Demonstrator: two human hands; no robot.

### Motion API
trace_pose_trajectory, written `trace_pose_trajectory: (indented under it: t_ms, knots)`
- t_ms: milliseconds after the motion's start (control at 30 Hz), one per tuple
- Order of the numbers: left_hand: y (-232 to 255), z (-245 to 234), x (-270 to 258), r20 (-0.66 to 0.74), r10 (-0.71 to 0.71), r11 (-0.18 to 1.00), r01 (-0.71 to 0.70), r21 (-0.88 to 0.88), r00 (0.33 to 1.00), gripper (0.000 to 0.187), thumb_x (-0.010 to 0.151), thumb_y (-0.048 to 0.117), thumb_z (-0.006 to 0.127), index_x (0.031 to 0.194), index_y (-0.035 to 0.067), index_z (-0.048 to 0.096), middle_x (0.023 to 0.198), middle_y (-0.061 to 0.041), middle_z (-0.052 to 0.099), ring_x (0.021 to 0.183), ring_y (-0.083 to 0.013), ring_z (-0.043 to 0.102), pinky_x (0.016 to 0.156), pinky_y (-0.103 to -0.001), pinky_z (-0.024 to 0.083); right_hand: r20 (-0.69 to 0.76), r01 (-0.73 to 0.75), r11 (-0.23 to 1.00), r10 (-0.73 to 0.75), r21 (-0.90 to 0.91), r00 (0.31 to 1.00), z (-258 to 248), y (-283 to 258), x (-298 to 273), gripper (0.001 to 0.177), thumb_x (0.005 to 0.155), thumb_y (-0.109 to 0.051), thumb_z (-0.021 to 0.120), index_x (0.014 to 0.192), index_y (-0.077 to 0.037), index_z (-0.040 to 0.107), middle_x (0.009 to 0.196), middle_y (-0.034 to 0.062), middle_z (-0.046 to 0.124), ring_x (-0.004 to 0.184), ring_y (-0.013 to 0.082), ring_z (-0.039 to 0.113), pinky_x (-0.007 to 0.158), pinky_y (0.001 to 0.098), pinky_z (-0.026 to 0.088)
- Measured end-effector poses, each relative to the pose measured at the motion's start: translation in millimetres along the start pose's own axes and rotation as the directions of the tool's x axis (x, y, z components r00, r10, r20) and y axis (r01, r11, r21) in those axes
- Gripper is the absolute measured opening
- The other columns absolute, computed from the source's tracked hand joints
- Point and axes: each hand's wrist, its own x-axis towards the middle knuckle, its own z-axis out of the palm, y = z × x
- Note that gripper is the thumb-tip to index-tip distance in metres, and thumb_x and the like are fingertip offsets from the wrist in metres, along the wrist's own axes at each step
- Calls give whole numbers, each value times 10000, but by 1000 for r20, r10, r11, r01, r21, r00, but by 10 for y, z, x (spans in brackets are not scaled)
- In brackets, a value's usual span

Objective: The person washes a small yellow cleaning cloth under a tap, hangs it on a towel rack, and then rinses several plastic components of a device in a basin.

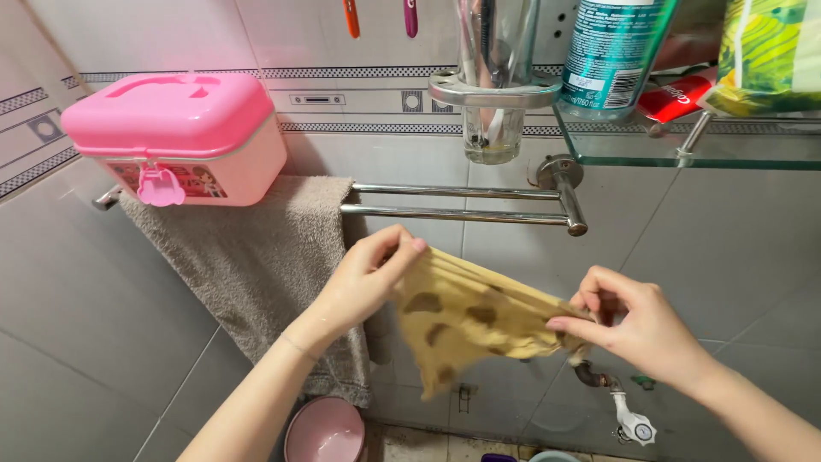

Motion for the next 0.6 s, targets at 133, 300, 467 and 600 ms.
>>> trace_pose_trajectory:
  t_ms: [133,300,467,600]
  knots:
    - [104,-205,-19,114,-26,994,38,-102,993,332,1027,337,581,773,153,471,706,80,394,649,-35,348,569,-212,284,206,-35,974,-12,225,978,2,27,15,475,794,-60,945,667,-92,488,597,-9,425,532,90,400,489,247,317]
    - [194,-366,-67,198,-70,994,86,-74,978,209,941,286,691,860,95,714,771,59,596,725,-34,497,628,-201,371,333,-524,851,484,37,809,43,-583,93,469,777,121,829,1225,-10,870,883,287,910,748,323,830,749,395,709]
    - [-100,-597,-91,405,-231,970,239,31,884,228,914,319,740,810,124,684,742,61,609,681,-37,517,585,-195,356,318,-434,844,525,-316,789,-16,-771,71,102,807,-47,888,864,3,957,607,172,844,537,200,771,582,263,624]
    - [-146,-444,-124,-111,292,852,-206,482,950,148,941,272,696,906,128,708,826,5,691,700,-153,573,672,-305,456,-99,-39,936,5,-351,995,34,-561,50,98,794,-200,803,852,-211,881,740,-72,848,617,71,686,674,231,515]
